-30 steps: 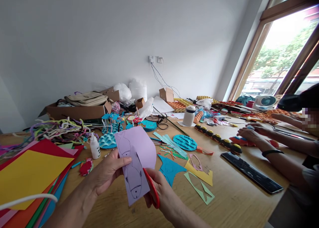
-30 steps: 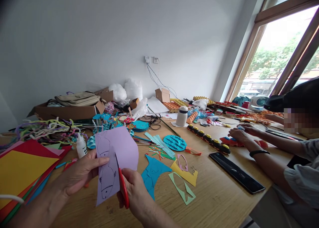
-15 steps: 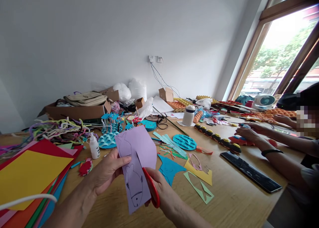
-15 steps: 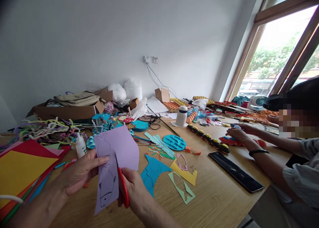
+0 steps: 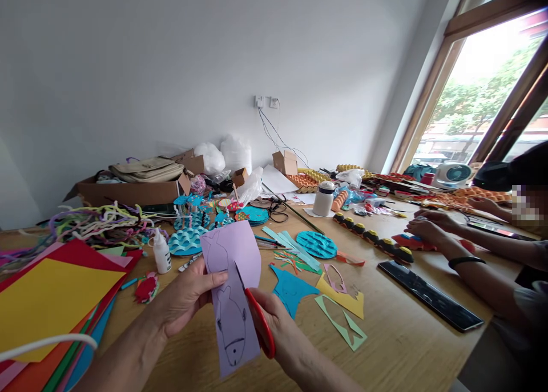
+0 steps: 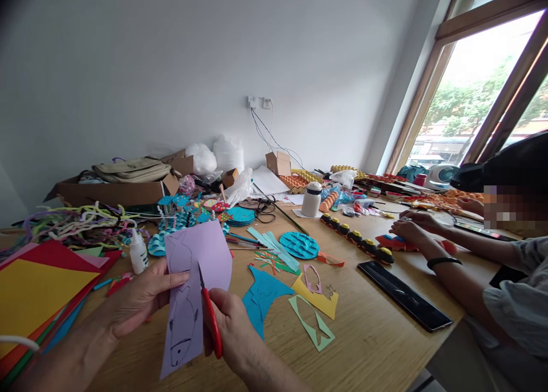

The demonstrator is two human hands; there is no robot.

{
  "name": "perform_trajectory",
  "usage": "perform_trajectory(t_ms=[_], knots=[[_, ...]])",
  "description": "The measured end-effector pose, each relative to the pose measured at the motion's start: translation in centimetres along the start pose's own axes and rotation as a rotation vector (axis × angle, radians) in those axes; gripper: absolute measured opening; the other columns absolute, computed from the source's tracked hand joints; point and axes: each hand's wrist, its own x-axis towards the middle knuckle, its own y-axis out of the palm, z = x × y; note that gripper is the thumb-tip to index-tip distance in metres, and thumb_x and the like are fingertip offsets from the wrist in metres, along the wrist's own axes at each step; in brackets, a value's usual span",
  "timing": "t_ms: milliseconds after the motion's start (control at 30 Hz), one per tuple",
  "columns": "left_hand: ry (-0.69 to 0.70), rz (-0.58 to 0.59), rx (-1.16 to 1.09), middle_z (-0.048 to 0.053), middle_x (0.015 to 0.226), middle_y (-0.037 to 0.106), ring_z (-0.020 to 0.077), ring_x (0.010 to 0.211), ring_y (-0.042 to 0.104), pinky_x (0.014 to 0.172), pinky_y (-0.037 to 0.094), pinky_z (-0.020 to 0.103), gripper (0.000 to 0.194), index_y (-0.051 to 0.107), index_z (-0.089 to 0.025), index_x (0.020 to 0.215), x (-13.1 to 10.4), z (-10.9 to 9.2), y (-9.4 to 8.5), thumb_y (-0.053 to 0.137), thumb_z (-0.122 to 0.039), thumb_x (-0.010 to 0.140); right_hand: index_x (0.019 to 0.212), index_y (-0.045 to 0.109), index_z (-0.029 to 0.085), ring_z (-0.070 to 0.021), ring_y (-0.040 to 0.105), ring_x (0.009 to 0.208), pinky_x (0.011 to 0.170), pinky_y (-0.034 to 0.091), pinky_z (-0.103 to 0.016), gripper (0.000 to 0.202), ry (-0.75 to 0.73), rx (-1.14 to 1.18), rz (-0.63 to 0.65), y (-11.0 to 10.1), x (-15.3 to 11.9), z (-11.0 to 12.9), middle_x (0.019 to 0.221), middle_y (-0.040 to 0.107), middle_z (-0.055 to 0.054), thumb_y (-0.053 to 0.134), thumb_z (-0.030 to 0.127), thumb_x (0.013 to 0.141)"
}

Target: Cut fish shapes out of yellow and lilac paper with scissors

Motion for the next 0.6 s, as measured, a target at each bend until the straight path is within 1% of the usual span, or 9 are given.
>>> perform_trajectory(t_ms=[67, 133, 200, 267, 333, 467, 600], knots=[[-0.006, 0.011, -0.001, 0.004, 0.087, 0.071, 0.017, 0.071, 0.065, 0.067, 0.052, 0.032, 0.032, 0.057, -0.018, 0.1, -0.01, 0.03, 0.12, 0.069, -0.019, 0.07, 0.066, 0.049, 0.016, -0.0072, 0.042, 0.041, 0.041, 0.031, -0.017, 0.046, -0.023, 0.004, 0.008, -0.02, -0.14, 0.52, 0.045, 0.045, 0.004, 0.045, 0.059, 0.081], [-0.018, 0.021, 0.003, 0.004, 0.087, 0.072, 0.0172, 0.071, 0.065, 0.067, 0.052, 0.031, 0.03, 0.058, -0.017, 0.097, -0.07, 0.02, 0.25, 0.069, -0.02, 0.07, 0.066, 0.049, 0.016, -0.007, 0.041, 0.042, 0.041, 0.029, -0.017, 0.043, -0.015, 0.001, 0.004, -0.04, -0.22, 0.9, 0.046, 0.045, 0.004, 0.045, 0.056, 0.082], [-0.028, 0.037, 0.003, 0.004, 0.086, 0.072, 0.0176, 0.07, 0.065, 0.066, 0.052, 0.032, 0.027, 0.059, -0.017, 0.094, -0.17, -0.01, 0.37, 0.07, -0.021, 0.069, 0.067, 0.049, 0.016, -0.0065, 0.039, 0.042, 0.04, 0.027, -0.017, 0.042, -0.009, -0.007, 0.002, -0.06, -0.22, 1.06, 0.047, 0.044, 0.004, 0.045, 0.055, 0.082], [-0.033, 0.048, -0.002, 0.005, 0.085, 0.072, 0.0184, 0.07, 0.066, 0.067, 0.052, 0.032, 0.027, 0.06, -0.017, 0.093, -0.24, -0.02, 0.45, 0.07, -0.022, 0.069, 0.067, 0.05, 0.016, -0.0062, 0.037, 0.041, 0.04, 0.026, -0.017, 0.045, -0.015, -0.01, 0.0, -0.06, -0.17, 1.02, 0.047, 0.042, 0.005, 0.045, 0.058, 0.081], [-0.038, 0.045, -0.001, 0.005, 0.084, 0.072, 0.0185, 0.069, 0.066, 0.066, 0.052, 0.032, 0.027, 0.061, -0.016, 0.093, -0.27, 0.01, 0.46, 0.071, -0.022, 0.068, 0.067, 0.049, 0.016, -0.0064, 0.036, 0.042, 0.041, 0.026, -0.018, 0.049, -0.023, 0.008, -0.001, -0.06, -0.07, 0.84, 0.048, 0.042, 0.005, 0.047, 0.064, 0.077], [-0.046, 0.035, 0.01, 0.006, 0.085, 0.072, 0.019, 0.07, 0.066, 0.065, 0.052, 0.032, 0.03, 0.062, -0.016, 0.095, -0.23, 0.15, 0.35, 0.072, -0.022, 0.067, 0.067, 0.049, 0.015, -0.0071, 0.037, 0.043, 0.041, 0.027, -0.019, 0.062, -0.007, 0.064, -0.018, -0.01, 0.19, 0.43, 0.05, 0.042, 0.004, 0.05, 0.077, 0.063], [-0.005, -0.002, -0.015, 0.004, 0.084, 0.072, 0.0183, 0.071, 0.065, 0.067, 0.052, 0.032, 0.033, 0.06, -0.019, 0.101, -0.13, 0.11, 0.31, 0.07, -0.026, 0.071, 0.065, 0.049, 0.014, -0.0079, 0.04, 0.048, 0.045, 0.031, -0.02, 0.066, -0.002, 0.067, -0.052, 0.07, 0.26, 0.3, 0.056, 0.045, 0.002, 0.053, 0.08, 0.056]])
